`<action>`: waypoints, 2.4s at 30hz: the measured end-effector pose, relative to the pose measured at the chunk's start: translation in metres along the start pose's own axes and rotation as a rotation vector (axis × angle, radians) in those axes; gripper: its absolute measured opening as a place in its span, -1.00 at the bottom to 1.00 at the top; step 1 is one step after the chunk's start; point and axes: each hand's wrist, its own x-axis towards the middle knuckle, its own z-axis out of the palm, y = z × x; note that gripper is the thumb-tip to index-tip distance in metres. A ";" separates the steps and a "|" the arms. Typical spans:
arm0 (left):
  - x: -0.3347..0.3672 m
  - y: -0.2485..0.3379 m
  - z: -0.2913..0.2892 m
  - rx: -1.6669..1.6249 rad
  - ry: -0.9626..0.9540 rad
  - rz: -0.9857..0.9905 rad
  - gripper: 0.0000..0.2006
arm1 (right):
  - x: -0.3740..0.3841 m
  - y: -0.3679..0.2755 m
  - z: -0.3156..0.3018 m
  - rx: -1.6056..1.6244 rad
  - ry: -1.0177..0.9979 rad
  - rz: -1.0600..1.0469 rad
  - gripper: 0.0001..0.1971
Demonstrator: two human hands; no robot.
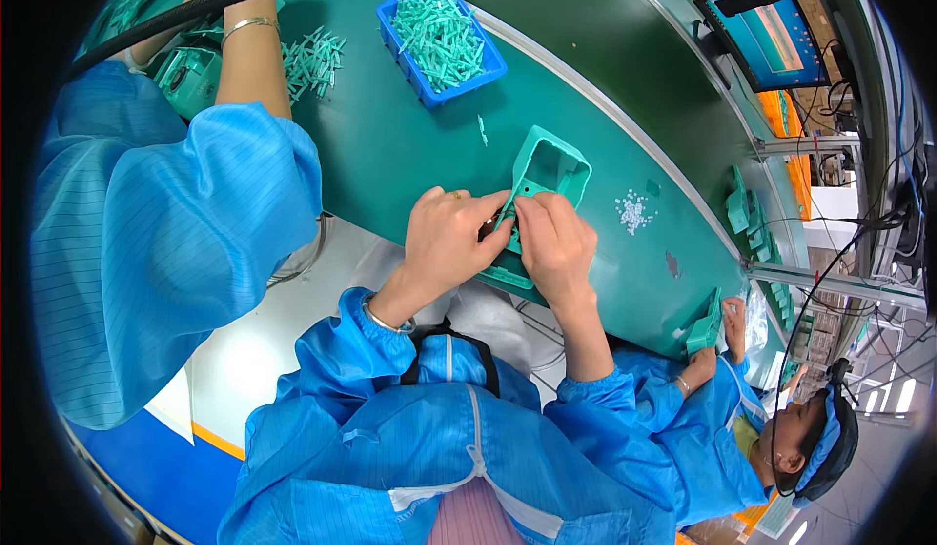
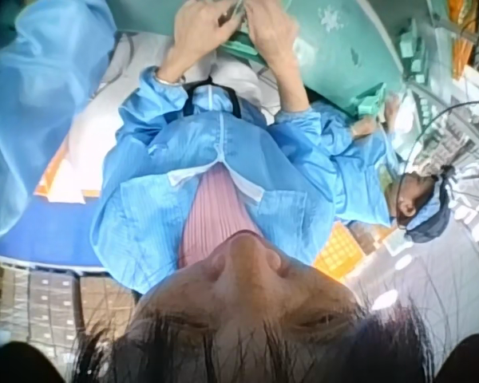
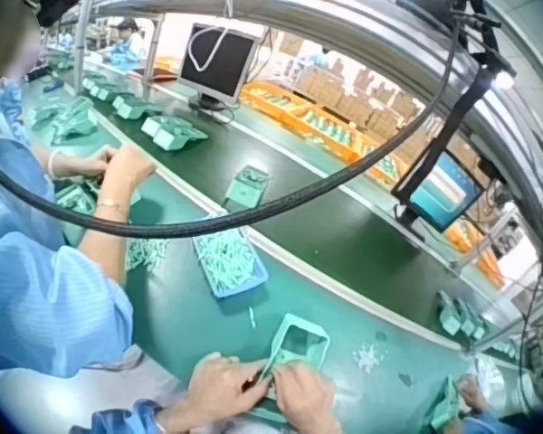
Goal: The person assembles plastic components and a PCB module into a green electronic housing by hand, then secures them with screws.
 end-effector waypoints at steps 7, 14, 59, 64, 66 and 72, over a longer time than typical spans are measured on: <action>0.000 -0.001 -0.001 -0.018 0.030 0.033 -0.76 | 0.003 -0.002 -0.009 -0.192 -0.099 -0.202 -0.66; 0.002 -0.003 -0.001 -0.056 0.002 0.041 -0.76 | 0.000 -0.004 -0.006 -0.171 -0.106 -0.152 -0.69; 0.001 0.002 -0.003 -0.053 -0.013 -0.001 -0.76 | -0.009 -0.005 0.011 0.063 0.106 0.122 -0.83; 0.001 0.002 -0.004 -0.050 -0.001 0.014 -0.77 | -0.007 -0.007 0.010 0.058 0.107 0.109 -0.82; 0.001 0.002 -0.004 -0.044 -0.003 0.024 -0.77 | -0.008 -0.005 0.011 -0.001 0.106 0.043 -0.78; 0.000 -0.002 -0.001 -0.040 0.015 0.053 -0.75 | -0.009 -0.014 0.003 -0.257 -0.006 -0.094 -0.76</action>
